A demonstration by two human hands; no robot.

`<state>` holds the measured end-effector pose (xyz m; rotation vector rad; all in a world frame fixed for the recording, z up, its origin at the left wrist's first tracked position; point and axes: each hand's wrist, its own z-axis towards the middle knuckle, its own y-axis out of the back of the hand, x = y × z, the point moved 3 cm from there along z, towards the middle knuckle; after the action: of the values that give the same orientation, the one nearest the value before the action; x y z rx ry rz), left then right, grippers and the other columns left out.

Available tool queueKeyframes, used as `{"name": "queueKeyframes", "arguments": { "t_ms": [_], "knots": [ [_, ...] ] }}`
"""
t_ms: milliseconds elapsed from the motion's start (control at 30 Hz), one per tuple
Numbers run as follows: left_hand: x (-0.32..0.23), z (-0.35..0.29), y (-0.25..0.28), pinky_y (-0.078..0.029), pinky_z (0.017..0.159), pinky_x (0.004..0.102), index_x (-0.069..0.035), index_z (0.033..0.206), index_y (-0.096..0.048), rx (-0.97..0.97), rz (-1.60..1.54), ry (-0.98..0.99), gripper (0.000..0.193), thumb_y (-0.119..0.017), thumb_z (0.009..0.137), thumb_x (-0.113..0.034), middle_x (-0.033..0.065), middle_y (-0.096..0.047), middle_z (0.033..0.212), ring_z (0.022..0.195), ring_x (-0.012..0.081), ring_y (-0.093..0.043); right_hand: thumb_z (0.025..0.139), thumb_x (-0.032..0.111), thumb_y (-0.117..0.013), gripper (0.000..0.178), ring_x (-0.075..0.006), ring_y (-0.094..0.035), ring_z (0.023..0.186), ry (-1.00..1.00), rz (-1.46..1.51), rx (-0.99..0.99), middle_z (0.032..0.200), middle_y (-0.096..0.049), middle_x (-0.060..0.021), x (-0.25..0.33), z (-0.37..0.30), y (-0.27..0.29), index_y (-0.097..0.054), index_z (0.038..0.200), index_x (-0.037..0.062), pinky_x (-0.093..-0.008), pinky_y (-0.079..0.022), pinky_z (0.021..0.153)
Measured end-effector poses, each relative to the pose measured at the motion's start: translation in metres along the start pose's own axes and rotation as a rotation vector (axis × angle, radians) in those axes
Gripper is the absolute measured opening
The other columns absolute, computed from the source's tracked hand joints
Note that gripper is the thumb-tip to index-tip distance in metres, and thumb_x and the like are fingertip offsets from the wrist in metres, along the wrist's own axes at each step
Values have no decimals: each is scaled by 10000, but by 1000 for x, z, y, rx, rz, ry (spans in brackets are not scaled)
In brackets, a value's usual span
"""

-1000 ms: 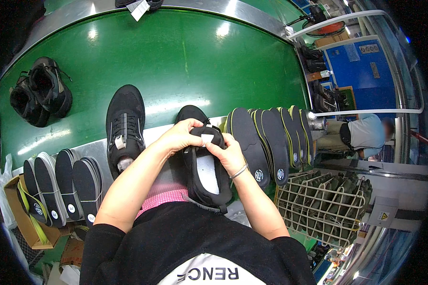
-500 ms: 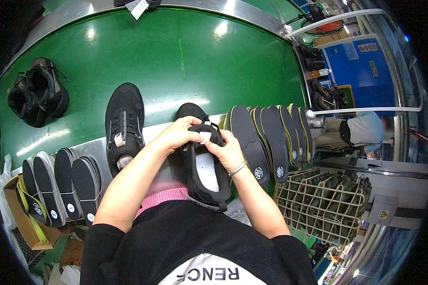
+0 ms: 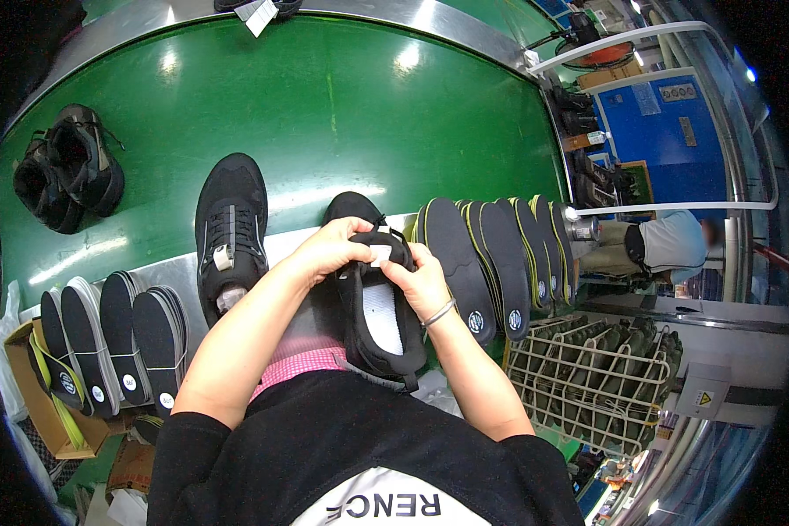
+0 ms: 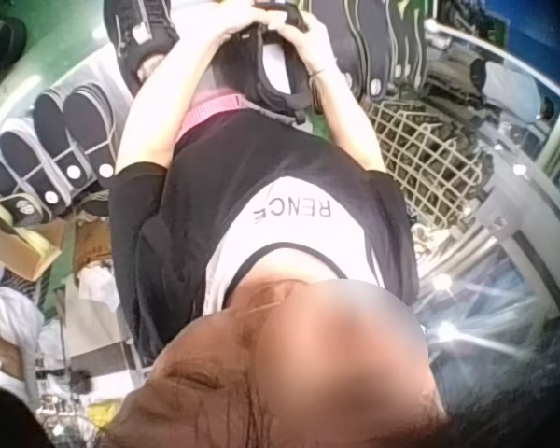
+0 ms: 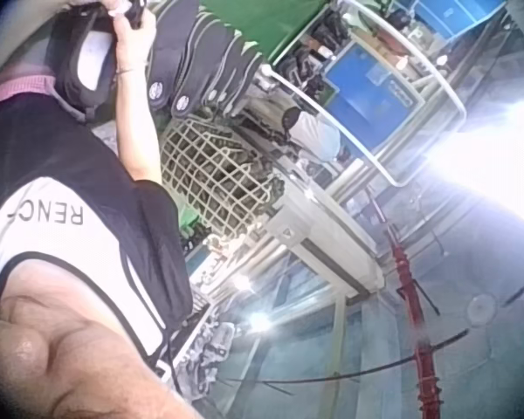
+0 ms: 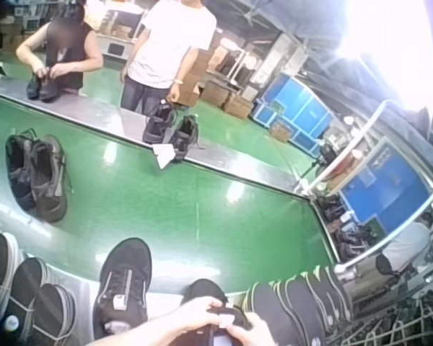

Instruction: The person inserts insoles into several pairs of black shoes on a conveyor belt and adjusts the shoe tongues.

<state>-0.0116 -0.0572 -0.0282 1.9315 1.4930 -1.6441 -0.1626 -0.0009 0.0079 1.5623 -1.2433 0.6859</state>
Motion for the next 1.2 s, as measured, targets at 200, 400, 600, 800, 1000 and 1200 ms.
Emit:
{"name": "queueKeyframes", "arguments": {
  "t_ms": [200,400,600,800,1000,1200],
  "knots": [
    [4,3,-1,-411,791,246,68,1080,-454,8,-77,-36,541,-693,613,-67,116,-570,945,856,164,-540,679,170,-697,321,-109,-496,799,4,62,0,857,-520,-26,-2,-1,0,-567,905,-17,-232,-402,733],
    [4,4,-3,-428,740,235,21,1025,-471,22,-130,-3,485,-703,602,-32,86,-576,900,799,128,-547,671,150,-696,289,-110,-497,791,15,58,-20,843,-523,-25,1,-3,-1,-575,879,-10,-239,-402,730],
    [6,5,-1,-412,774,236,25,1044,-470,26,-69,32,478,-687,625,-52,79,-567,916,826,137,-533,673,159,-689,286,-115,-504,801,33,11,-17,849,-529,-42,-2,-2,0,-579,875,-11,-243,-405,728],
    [4,4,-1,-444,736,286,72,1123,-428,16,101,-110,597,-678,612,-110,156,-572,940,828,213,-565,683,163,-672,262,-112,-518,759,-4,40,-19,827,-553,-35,4,-1,-2,-587,858,-12,-235,-415,695],
    [-12,-7,-6,-423,672,268,32,1036,-458,-227,444,-188,513,-683,606,-134,106,-559,809,748,149,-522,704,129,-622,203,-106,-546,695,-182,296,97,785,-603,-43,20,11,-10,-610,853,-8,-232,-429,668],
    [-23,5,25,-426,608,259,17,1021,-451,-359,441,-130,446,-640,620,-38,89,-559,771,681,134,-529,684,130,-639,229,-119,-549,728,-184,414,48,796,-607,-42,8,48,-33,-615,856,-20,-232,-420,695]
  ]
}}
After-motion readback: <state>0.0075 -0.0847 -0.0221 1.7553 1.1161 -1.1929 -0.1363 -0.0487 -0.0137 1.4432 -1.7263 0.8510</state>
